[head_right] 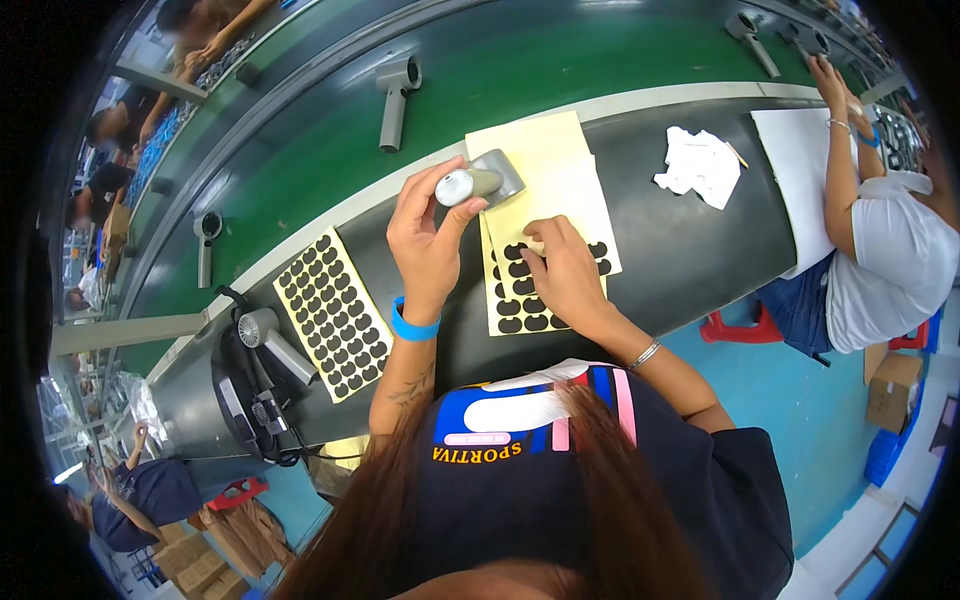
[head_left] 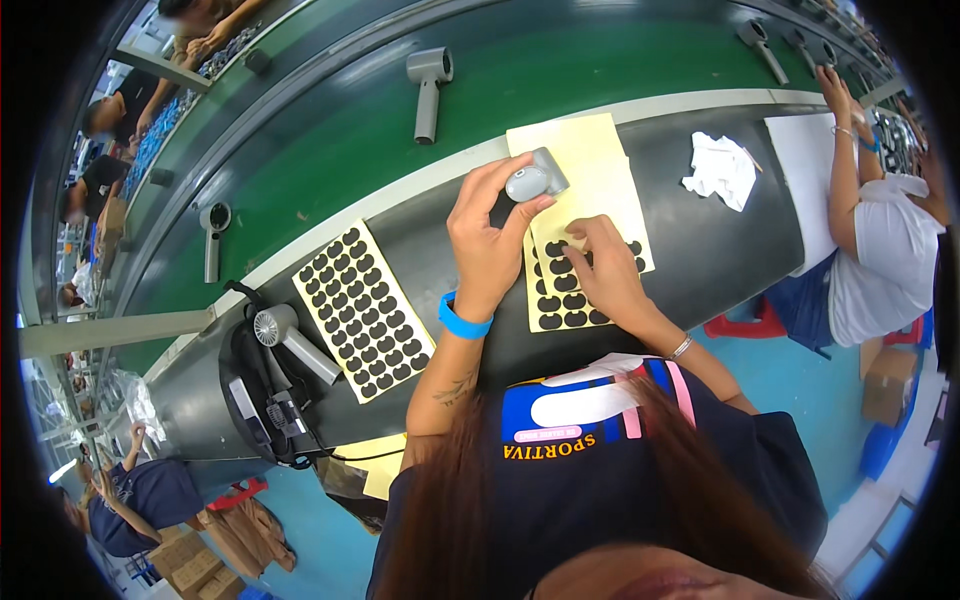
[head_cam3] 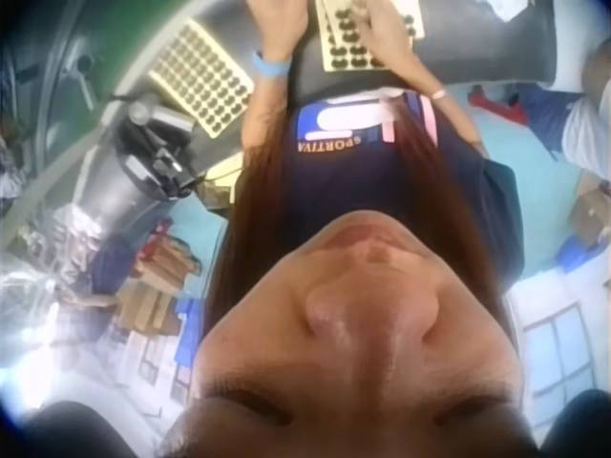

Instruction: Peeling small circular stickers from a sheet and applying them to cylindrical metal components before placing them in a tray.

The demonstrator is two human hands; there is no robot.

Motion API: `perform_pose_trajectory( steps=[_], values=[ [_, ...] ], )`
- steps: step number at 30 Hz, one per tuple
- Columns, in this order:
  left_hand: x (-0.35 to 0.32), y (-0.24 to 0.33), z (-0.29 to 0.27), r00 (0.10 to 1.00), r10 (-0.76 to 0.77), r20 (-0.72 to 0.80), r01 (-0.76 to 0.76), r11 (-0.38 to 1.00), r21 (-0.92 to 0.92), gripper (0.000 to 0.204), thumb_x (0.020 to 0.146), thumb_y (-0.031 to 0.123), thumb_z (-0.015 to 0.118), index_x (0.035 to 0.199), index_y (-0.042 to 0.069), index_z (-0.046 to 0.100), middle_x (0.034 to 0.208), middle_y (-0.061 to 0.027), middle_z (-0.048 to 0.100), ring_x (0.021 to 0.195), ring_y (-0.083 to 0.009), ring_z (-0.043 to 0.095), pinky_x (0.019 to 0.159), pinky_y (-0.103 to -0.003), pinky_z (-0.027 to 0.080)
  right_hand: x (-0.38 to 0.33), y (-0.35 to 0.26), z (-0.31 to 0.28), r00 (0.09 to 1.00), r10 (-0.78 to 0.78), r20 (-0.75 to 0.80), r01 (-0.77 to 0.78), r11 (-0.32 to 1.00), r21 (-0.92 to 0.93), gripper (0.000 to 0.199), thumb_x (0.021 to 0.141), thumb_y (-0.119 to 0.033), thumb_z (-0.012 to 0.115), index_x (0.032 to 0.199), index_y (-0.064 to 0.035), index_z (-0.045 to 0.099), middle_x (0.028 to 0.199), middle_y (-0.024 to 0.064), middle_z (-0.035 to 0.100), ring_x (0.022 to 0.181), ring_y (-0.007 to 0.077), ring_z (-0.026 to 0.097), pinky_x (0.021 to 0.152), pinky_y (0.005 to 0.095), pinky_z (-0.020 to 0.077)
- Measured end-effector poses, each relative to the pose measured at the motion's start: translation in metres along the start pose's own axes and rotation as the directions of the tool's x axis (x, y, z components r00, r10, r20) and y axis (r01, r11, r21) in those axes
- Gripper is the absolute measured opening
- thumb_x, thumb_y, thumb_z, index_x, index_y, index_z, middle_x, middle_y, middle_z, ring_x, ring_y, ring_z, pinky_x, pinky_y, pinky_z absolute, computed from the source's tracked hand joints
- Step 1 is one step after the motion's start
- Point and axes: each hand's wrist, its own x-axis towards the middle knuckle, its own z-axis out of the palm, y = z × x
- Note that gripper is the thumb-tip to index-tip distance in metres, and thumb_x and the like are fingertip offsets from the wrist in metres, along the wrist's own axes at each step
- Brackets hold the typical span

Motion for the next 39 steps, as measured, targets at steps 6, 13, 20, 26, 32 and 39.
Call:
perform_pose_trajectory(
  steps=[6,13,20,26,32,39],
  values=[
    [0.0,-0.003,0.009,1.0,0.003,-0.031,-0.005,0.997,-0.083,0.039,0.069,0.002,0.077,0.106,0.004,0.064,0.103,-0.0116,0.065,0.094,-0.0252,0.062,0.082,-0.033,0.049,0.003,0.002,0.003,1.0,-0.028,0.004,0.028,0.999,-0.037,0.016,0.08,0.002,0.062,0.094,-0.0013,0.055,0.089,0.0137,0.053,0.084,0.0314,0.056,0.074,0.0373,0.0446],
    [0.006,0.011,0.005,0.995,0.094,0.037,-0.097,0.99,0.098,0.037,0.067,0.002,0.078,0.101,0.005,0.067,0.103,-0.01,0.067,0.093,-0.0259,0.06,0.082,-0.034,0.048,0.003,-0.018,-0.061,0.993,0.063,0.098,-0.099,0.896,0.432,0.007,0.088,0.002,0.057,0.094,-0.0004,0.053,0.091,0.0049,0.053,0.082,0.0123,0.052,0.077,0.0258,0.0426],
    [-0.003,0.029,0.011,0.982,-0.109,0.157,0.111,0.994,-0.008,0.042,0.068,-0.009,0.074,0.109,0.001,0.067,0.111,-0.0121,0.063,0.084,-0.0132,0.063,0.066,-0.023,0.055,0.029,-0.054,-0.098,1.0,-0.008,0.014,-0.003,0.77,0.638,0.033,0.086,0.009,0.058,0.113,0.0,0.041,0.092,0.0092,0.054,0.103,0.0192,0.058,0.086,0.0278,0.0452],
    [-0.008,0.035,0.006,0.925,-0.239,0.294,0.319,0.911,-0.261,0.05,0.072,-0.018,0.065,0.12,-0.004,0.059,0.127,-0.0165,0.051,0.093,-0.0183,0.064,0.075,-0.025,0.058,0.04,-0.059,-0.094,0.998,0.03,0.058,-0.062,0.697,0.714,0.031,0.087,0.012,0.055,0.112,-0.0005,0.041,0.09,0.0085,0.055,0.103,0.0201,0.059,0.083,0.0261,0.0468],
    [-0.007,0.033,0.007,0.906,-0.218,0.364,0.347,0.875,-0.339,0.043,0.08,-0.009,0.064,0.122,-0.002,0.058,0.128,-0.0141,0.049,0.091,-0.0207,0.067,0.081,-0.028,0.058,0.042,-0.056,-0.093,0.995,0.075,0.06,-0.095,0.681,0.726,0.032,0.086,0.012,0.056,0.11,-0.001,0.041,0.091,0.0081,0.055,0.103,0.0195,0.058,0.081,0.025,0.0477],
    [-0.007,0.033,0.008,0.905,-0.202,0.375,0.332,0.886,-0.325,0.036,0.086,-0.006,0.059,0.122,-0.001,0.059,0.127,-0.0141,0.049,0.094,-0.0213,0.066,0.082,-0.029,0.058,0.043,-0.058,-0.098,0.991,0.102,0.082,-0.13,0.696,0.706,0.032,0.085,0.012,0.057,0.109,-0.0014,0.041,0.091,0.008,0.055,0.104,0.0194,0.057,0.08,0.0248,0.0484]
  ],
)
